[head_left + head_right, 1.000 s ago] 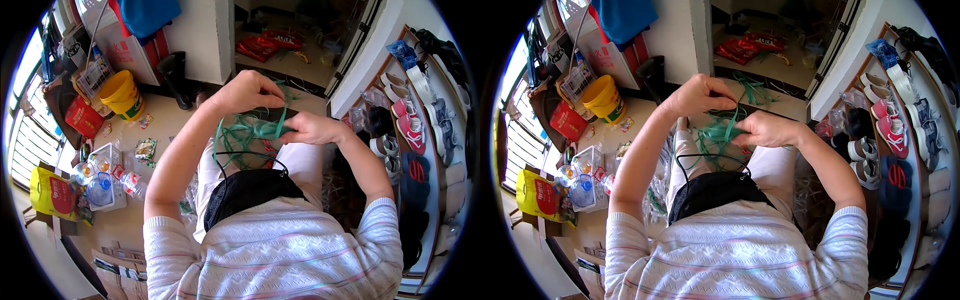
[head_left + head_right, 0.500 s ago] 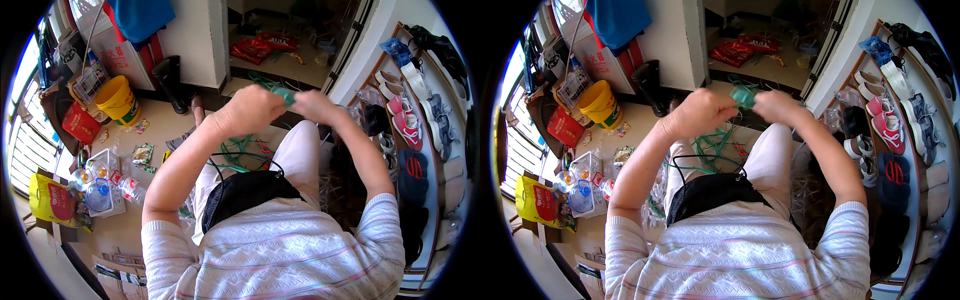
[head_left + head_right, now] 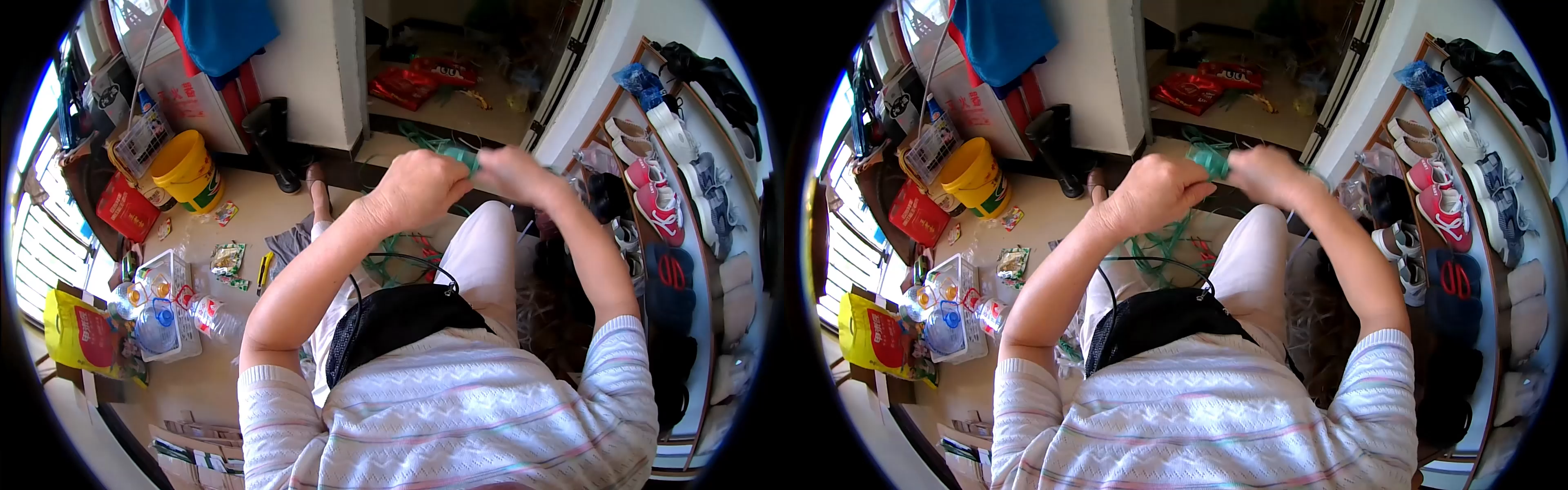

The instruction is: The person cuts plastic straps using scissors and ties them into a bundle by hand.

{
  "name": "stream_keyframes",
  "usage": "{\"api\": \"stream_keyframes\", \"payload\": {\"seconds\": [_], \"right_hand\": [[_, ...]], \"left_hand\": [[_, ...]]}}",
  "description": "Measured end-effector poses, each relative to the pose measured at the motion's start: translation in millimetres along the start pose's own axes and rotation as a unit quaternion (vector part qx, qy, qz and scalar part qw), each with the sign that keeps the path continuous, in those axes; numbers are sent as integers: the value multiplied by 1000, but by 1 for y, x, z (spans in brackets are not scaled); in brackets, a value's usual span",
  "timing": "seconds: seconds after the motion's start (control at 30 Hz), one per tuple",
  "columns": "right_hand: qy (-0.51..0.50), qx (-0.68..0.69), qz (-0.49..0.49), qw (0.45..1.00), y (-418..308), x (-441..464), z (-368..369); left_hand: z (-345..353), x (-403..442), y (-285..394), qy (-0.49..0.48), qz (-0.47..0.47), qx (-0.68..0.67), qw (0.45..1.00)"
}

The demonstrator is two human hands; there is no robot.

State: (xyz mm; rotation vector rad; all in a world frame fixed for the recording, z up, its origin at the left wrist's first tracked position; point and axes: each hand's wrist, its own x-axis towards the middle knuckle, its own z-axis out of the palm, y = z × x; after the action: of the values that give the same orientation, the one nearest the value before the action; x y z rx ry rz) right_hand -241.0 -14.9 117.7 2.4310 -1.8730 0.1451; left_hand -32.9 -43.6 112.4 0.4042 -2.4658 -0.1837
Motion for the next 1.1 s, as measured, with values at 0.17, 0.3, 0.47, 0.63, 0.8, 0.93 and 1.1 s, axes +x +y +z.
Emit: {"api": "stream_keyframes", "payload": {"seconds": [0.17, 0.3, 0.47, 0.63, 0.8, 0.93, 1.1], "right_hand": [[-118, 317, -137, 931, -49, -30, -32], [56, 452, 21, 890, -25, -14, -49], [-108, 130, 30, 985, -5, 0, -20], [-187, 123, -84, 971, -37, -18, -14], [-157, 333, -62, 928, -32, -18, -15], [-104, 333, -69, 934, -33, -15, 0], [55, 103, -144, 983, -33, -16, -4]], "left_hand": [[-9, 4, -27, -4, -149, -355, 923], [22, -2, -7, -5, -214, -361, 908], [15, 0, 9, -35, -38, 41, 998], [-3, -2, -4, 25, -5, -119, 993], [-3, -2, -2, -69, -178, -248, 950], [-7, -2, -5, -129, -291, -414, 853], [-2, -10, -20, -93, -299, -504, 805]]}}
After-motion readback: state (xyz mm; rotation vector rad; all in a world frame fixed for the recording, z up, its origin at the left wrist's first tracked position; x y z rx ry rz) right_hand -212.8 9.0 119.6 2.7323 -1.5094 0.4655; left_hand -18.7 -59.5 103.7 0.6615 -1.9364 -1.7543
